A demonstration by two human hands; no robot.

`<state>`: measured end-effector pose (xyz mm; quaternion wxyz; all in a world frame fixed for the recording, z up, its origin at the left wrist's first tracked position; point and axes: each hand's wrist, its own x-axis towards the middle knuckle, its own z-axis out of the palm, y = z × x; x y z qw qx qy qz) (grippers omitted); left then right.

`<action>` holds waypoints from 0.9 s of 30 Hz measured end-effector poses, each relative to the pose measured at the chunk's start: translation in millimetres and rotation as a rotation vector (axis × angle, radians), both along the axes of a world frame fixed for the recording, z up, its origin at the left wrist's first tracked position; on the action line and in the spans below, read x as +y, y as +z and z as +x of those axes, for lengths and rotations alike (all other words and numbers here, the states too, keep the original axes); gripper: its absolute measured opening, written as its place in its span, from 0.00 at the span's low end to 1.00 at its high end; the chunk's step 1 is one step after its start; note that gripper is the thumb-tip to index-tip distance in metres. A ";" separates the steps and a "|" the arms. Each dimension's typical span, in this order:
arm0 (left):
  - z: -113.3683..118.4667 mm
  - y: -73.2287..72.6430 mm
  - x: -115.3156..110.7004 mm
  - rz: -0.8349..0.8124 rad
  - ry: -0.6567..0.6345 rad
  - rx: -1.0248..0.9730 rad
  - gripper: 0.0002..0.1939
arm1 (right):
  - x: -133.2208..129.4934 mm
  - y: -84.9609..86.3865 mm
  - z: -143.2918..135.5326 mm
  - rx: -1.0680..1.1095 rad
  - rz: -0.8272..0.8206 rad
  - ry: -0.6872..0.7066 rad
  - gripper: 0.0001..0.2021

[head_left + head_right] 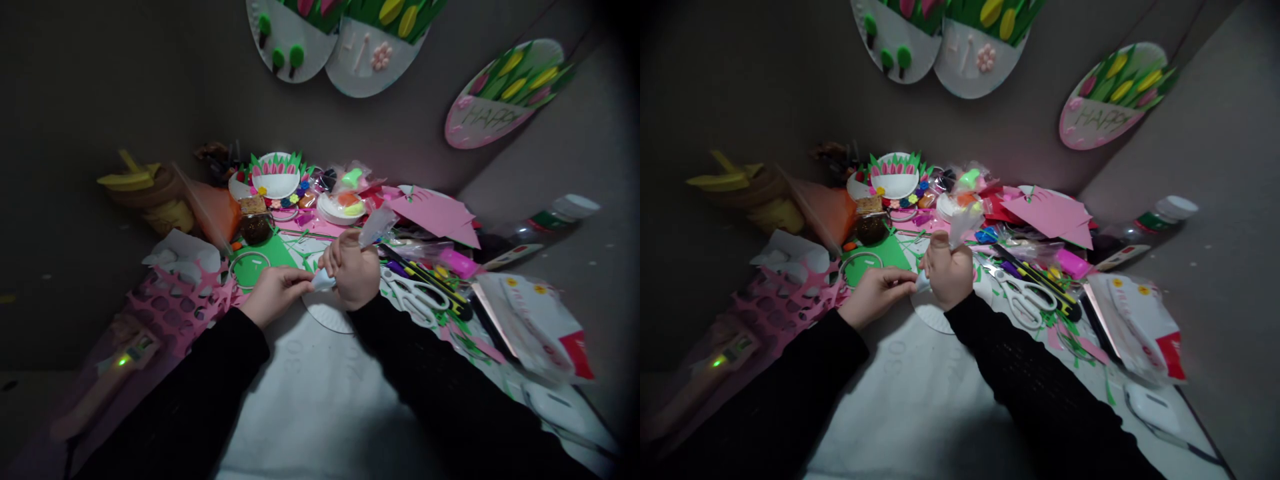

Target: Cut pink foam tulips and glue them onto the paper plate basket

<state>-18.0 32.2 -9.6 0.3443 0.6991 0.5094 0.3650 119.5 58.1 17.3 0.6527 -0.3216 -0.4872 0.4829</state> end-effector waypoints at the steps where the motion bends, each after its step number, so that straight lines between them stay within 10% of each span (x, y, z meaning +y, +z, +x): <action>1: -0.1 -0.3 0.0 0.003 0.000 0.005 0.08 | 0.1 -0.6 0.0 0.004 0.006 0.003 0.28; 18: -1.3 6.3 -0.4 -0.026 0.014 0.045 0.11 | 3.7 9.4 0.2 0.069 -0.109 -0.036 0.29; 27: -6.1 14.6 -0.8 -0.056 -0.015 -0.177 0.10 | 35.1 37.9 33.7 0.573 -0.769 0.129 0.26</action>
